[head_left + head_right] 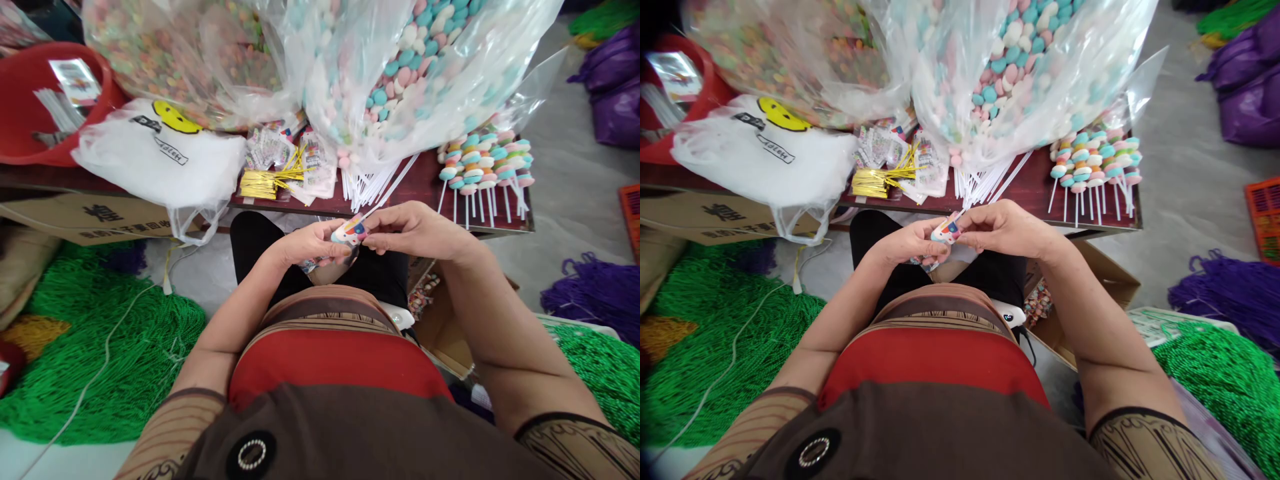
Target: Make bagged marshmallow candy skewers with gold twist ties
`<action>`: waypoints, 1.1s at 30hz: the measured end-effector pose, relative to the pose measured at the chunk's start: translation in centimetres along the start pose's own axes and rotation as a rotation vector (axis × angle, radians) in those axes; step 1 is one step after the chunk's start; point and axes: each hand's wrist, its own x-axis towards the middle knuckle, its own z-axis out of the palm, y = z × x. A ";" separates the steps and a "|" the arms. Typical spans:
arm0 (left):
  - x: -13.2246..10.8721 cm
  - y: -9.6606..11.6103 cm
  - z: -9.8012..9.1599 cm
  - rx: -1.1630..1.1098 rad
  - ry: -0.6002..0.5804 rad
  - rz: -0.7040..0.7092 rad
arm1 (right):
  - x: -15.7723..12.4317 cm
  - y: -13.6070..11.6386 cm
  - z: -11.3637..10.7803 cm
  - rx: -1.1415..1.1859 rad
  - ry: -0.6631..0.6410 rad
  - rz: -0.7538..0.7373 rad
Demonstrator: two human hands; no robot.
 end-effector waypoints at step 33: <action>1.0 4.7 0.6 1.539 0.348 0.108 | -1.5 1.8 1.7 -0.514 0.492 -0.021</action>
